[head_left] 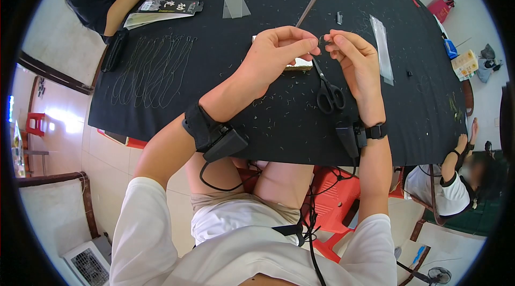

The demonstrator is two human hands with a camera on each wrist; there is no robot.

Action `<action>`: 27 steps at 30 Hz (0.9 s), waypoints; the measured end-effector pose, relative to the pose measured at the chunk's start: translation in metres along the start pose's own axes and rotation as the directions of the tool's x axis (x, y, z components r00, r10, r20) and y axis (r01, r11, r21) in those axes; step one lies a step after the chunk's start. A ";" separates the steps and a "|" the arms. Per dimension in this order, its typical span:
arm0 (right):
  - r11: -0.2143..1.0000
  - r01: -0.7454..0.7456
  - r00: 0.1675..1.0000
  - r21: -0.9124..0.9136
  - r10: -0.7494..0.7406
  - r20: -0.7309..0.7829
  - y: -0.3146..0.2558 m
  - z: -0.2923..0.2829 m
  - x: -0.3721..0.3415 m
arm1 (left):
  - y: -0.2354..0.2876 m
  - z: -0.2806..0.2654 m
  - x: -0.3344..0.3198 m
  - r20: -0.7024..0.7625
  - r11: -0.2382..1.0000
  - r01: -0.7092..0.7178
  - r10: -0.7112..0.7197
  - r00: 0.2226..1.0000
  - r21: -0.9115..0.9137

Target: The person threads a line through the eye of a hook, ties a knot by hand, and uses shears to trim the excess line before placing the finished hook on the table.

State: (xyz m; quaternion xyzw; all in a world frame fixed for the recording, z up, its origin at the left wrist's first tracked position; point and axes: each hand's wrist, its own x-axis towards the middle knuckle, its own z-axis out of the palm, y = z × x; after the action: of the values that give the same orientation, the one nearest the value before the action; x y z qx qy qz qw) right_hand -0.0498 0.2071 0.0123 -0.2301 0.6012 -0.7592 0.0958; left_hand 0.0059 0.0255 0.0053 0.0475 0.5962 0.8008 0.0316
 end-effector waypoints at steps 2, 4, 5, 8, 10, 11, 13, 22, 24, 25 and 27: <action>0.999 0.002 1.000 -0.048 -0.003 -0.003 0.001 -0.001 0.001 | 0.001 0.000 -0.001 -0.022 1.000 0.008 -0.007 1.000 0.020; 0.995 0.005 1.000 -0.096 -0.005 -0.006 0.001 -0.001 0.000 | 0.000 -0.001 -0.001 -0.022 0.999 -0.030 0.030 0.999 0.020; 0.993 0.009 1.000 -0.122 -0.010 -0.011 0.000 0.000 0.000 | 0.001 -0.001 -0.001 -0.023 0.999 -0.029 0.029 0.999 0.020; 0.989 0.013 1.000 -0.144 -0.015 -0.016 0.002 0.000 0.000 | 0.002 -0.001 -0.001 -0.028 0.999 -0.020 0.021 0.999 0.028; 0.990 0.014 1.000 -0.142 -0.017 -0.015 0.002 -0.001 0.001 | 0.001 -0.001 -0.002 -0.031 0.999 -0.029 0.030 0.999 0.024; 0.989 0.027 0.999 -0.148 -0.030 -0.013 0.002 0.000 0.001 | 0.001 -0.001 -0.002 -0.032 0.999 -0.028 0.029 0.999 0.024; 0.987 0.040 0.999 -0.154 -0.042 -0.011 0.002 0.000 0.001 | 0.000 -0.001 -0.001 -0.042 0.999 -0.017 0.018 0.999 0.027; 0.986 0.048 0.999 -0.159 -0.050 -0.013 0.000 0.001 0.001 | -0.001 -0.002 -0.001 -0.105 1.000 0.007 -0.004 0.994 0.029; 0.988 0.059 0.998 -0.143 -0.059 0.001 0.000 0.002 0.001 | -0.002 -0.003 -0.001 -0.101 1.000 0.011 -0.010 0.995 0.011; 0.988 0.058 0.998 -0.143 -0.059 0.001 0.000 0.002 0.001 | -0.003 -0.003 -0.001 -0.099 1.000 0.014 -0.015 0.995 -0.007; 0.986 0.066 0.998 -0.152 -0.066 0.005 0.001 0.002 0.000 | -0.005 -0.004 0.000 -0.091 0.999 0.028 -0.030 0.995 -0.019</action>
State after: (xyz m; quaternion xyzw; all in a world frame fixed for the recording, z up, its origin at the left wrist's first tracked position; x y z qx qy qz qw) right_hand -0.0492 0.2049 0.0120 -0.2565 0.6495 -0.7139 0.0525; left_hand 0.0058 0.0237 -0.0009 0.0018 0.5906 0.8068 0.0163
